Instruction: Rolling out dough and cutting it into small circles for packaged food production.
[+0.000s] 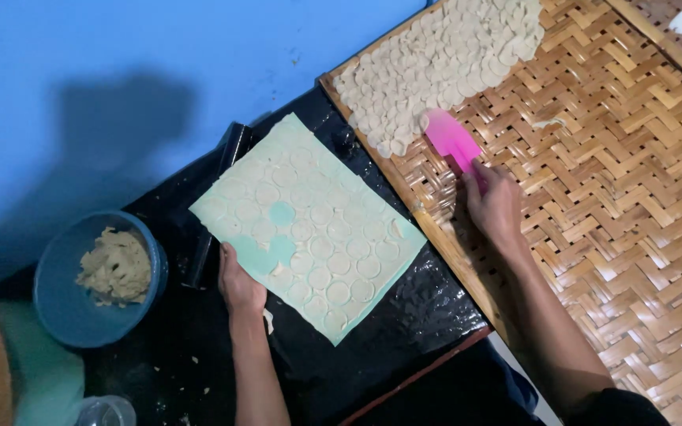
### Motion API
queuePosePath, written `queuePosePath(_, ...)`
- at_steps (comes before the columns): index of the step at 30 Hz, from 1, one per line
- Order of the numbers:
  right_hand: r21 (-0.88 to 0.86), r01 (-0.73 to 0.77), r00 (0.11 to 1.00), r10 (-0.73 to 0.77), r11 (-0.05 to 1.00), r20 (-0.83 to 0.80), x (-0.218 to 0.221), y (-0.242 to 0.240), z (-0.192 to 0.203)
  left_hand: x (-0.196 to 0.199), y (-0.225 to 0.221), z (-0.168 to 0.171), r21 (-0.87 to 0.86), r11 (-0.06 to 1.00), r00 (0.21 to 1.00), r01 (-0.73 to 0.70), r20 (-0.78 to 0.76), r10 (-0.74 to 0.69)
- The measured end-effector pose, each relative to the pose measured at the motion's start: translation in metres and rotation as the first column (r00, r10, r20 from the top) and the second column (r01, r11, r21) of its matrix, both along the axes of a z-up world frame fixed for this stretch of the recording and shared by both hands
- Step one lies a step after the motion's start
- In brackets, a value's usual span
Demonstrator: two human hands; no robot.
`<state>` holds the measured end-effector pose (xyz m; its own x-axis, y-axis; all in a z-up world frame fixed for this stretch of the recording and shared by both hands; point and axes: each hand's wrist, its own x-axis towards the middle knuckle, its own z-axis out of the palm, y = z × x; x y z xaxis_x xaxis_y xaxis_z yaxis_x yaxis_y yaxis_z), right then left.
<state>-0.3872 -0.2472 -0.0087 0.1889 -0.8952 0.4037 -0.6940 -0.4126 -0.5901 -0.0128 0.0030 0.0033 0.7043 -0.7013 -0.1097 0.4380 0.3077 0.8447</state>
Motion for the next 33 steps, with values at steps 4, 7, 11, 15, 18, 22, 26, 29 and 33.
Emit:
queuePosePath(4, 0.14, -0.044, 0.991, 0.026, 0.989, 0.129, 0.002, -0.011, -0.008, 0.006, 0.013, -0.003, -0.032, 0.996, 0.996, -0.085, -0.001, 0.085)
queuePosePath(7, 0.106, -0.1, 0.968, 0.072, 0.989, 0.242, 0.002, -0.015, -0.012, 0.002, 0.025, 0.01, -0.159, 0.987, 1.0, -0.018, 0.0, 0.018)
queuePosePath(11, 0.09, -0.093, 0.988, 0.081, 0.992, 0.128, 0.002, -0.02, -0.017, -0.001, 0.029, 0.014, -0.181, 0.983, 1.0, -0.008, 0.003, 0.009)
queuePosePath(15, 0.029, 0.018, 1.0, -0.017, 0.999, -0.018, 0.01, 0.002, 0.019, -0.022, 0.018, 0.034, -0.075, 0.997, 0.999, 0.012, -0.035, -0.014)
queuePosePath(18, 0.122, 0.05, 0.996, -0.04, 0.991, -0.083, 0.014, 0.008, 0.04, -0.024, -0.002, 0.028, -0.108, 0.987, 0.993, 0.12, -0.004, -0.121)
queuePosePath(22, 0.058, 0.059, 0.99, -0.051, 0.997, -0.134, 0.007, 0.013, 0.032, -0.022, -0.036, 0.011, -0.056, 0.985, 0.984, 0.166, -0.056, -0.169)
queuePosePath(26, -0.046, 0.021, 0.998, -0.023, 0.999, -0.056, 0.0, 0.017, 0.03, -0.008, -0.067, 0.006, -0.11, 0.947, 0.947, 0.303, -0.078, -0.312)
queuePosePath(29, -0.036, 0.006, 0.999, -0.008, 0.999, -0.043, -0.001, 0.052, 0.041, 0.0, -0.071, -0.01, -0.156, 0.922, 0.921, 0.355, -0.112, -0.373)
queuePosePath(33, 0.019, -0.143, 0.985, 0.14, 0.99, 0.104, 0.029, 0.11, 0.064, 0.003, -0.073, -0.022, -0.221, 0.895, 0.9, 0.387, -0.123, -0.419)
